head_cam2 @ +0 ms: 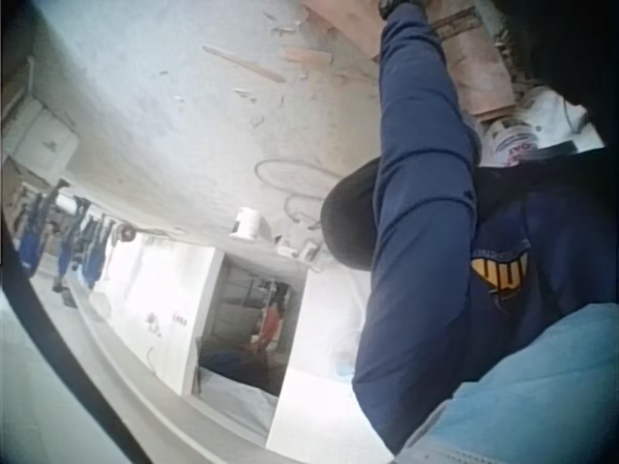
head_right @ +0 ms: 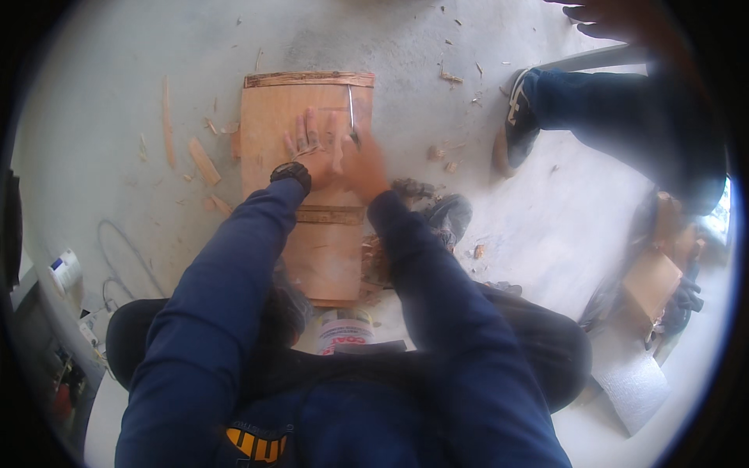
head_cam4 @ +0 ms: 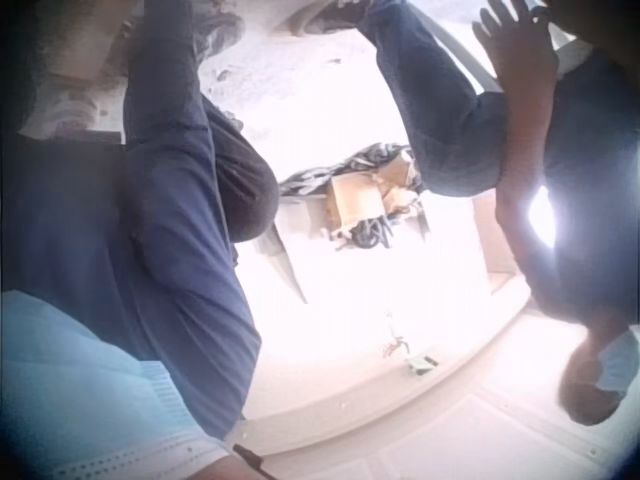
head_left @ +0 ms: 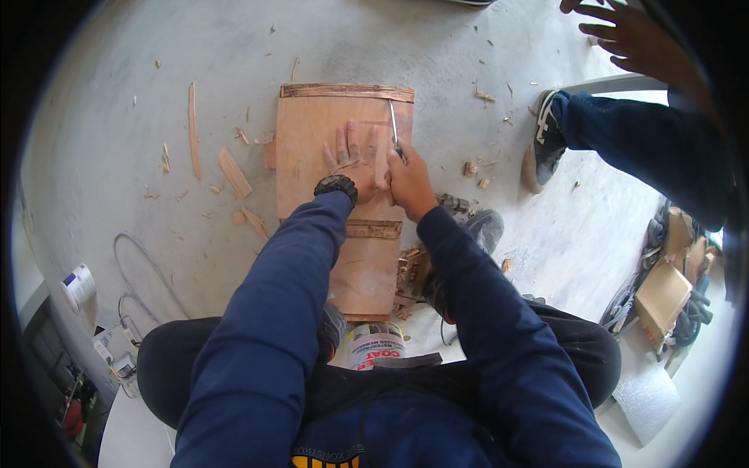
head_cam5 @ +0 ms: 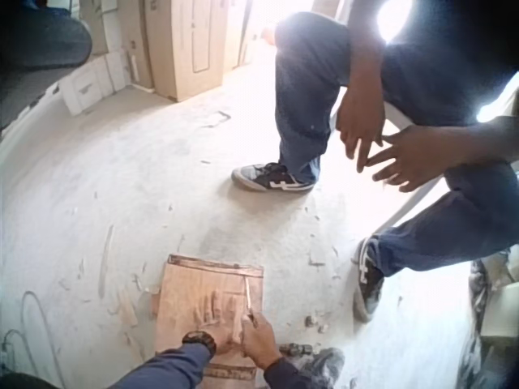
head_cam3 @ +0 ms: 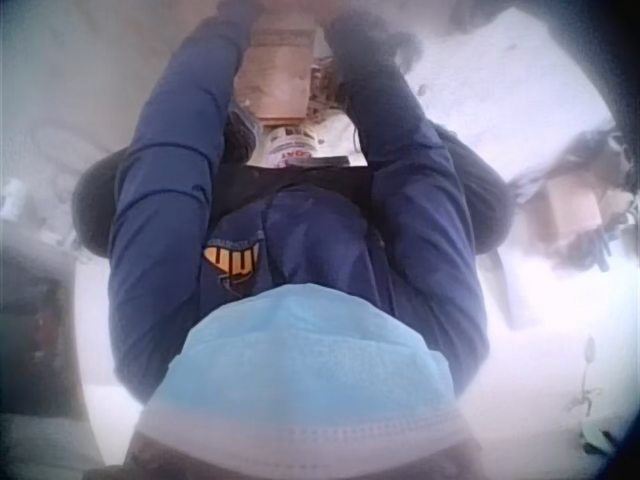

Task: The person sits on the floor and uses a power sander, hammer, and screwdriver to repair a small wooden box. They sand the edges, hammer a screwdriver into the wood to pry or adjust parts, and scrape away debris.

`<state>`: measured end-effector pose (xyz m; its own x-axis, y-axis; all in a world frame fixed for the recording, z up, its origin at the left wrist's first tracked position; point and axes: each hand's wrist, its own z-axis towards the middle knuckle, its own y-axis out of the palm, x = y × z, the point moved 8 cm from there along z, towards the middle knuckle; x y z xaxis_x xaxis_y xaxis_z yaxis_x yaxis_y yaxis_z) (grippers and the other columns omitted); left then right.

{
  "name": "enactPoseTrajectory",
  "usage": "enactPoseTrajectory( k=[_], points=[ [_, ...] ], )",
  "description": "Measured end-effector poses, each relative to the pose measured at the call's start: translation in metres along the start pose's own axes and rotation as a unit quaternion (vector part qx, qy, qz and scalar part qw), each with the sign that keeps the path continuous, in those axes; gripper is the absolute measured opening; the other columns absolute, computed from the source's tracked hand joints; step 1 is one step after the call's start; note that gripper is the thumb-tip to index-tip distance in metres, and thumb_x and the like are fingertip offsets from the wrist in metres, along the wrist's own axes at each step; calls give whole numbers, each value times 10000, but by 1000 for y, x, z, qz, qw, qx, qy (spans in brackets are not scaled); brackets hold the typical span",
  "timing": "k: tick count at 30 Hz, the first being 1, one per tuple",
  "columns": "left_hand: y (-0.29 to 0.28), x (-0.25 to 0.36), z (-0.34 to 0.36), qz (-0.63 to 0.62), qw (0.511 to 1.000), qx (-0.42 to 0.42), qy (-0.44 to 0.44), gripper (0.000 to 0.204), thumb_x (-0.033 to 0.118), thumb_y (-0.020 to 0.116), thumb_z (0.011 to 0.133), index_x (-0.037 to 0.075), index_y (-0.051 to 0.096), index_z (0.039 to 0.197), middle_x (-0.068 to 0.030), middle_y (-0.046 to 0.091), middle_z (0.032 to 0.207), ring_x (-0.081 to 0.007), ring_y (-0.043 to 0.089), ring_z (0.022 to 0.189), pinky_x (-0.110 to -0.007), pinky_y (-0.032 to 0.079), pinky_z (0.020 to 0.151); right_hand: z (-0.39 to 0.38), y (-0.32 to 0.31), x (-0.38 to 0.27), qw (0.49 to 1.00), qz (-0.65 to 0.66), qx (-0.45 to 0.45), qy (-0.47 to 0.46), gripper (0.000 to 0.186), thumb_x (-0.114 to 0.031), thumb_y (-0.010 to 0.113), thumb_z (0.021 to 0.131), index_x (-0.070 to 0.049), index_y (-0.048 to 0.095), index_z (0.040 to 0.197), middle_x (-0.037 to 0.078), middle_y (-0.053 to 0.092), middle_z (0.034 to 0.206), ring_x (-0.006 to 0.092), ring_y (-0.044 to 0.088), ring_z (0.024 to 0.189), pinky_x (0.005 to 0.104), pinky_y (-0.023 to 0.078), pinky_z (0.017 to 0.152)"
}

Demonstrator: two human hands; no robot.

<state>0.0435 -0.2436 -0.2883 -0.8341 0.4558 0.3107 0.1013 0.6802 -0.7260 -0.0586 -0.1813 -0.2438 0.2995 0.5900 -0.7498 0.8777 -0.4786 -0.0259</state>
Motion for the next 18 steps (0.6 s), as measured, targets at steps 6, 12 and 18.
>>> enactPoseTrajectory(
  k=[6,12,18],
  points=[
    [4,-3,4,-18,1000,26,-2,1227,665,702,832,228,-81,1670,-252,-212,1690,-463,-202,1558,-689,-70,1199,-2,5,7,996,-18,26,-86,471,-262,557,1039,-86,516,1474,144,645,786,284,654,657,398,536,549],
    [-3,0,-2,-12,1000,3,8,1311,719,741,776,222,-80,1670,-251,-211,1690,-455,-220,1554,-696,-74,1195,-5,-36,-60,838,-532,36,-117,518,-327,567,999,-77,542,1451,229,732,1050,463,690,867,507,559,824],
    [-8,2,-5,-24,1000,-13,4,1306,690,755,781,213,-74,1671,-255,-216,1687,-449,-229,1554,-690,-74,1198,7,-42,-115,861,-496,-109,26,479,-307,523,999,11,596,1350,194,733,1045,290,693,598,400,568,618]
  ],
)
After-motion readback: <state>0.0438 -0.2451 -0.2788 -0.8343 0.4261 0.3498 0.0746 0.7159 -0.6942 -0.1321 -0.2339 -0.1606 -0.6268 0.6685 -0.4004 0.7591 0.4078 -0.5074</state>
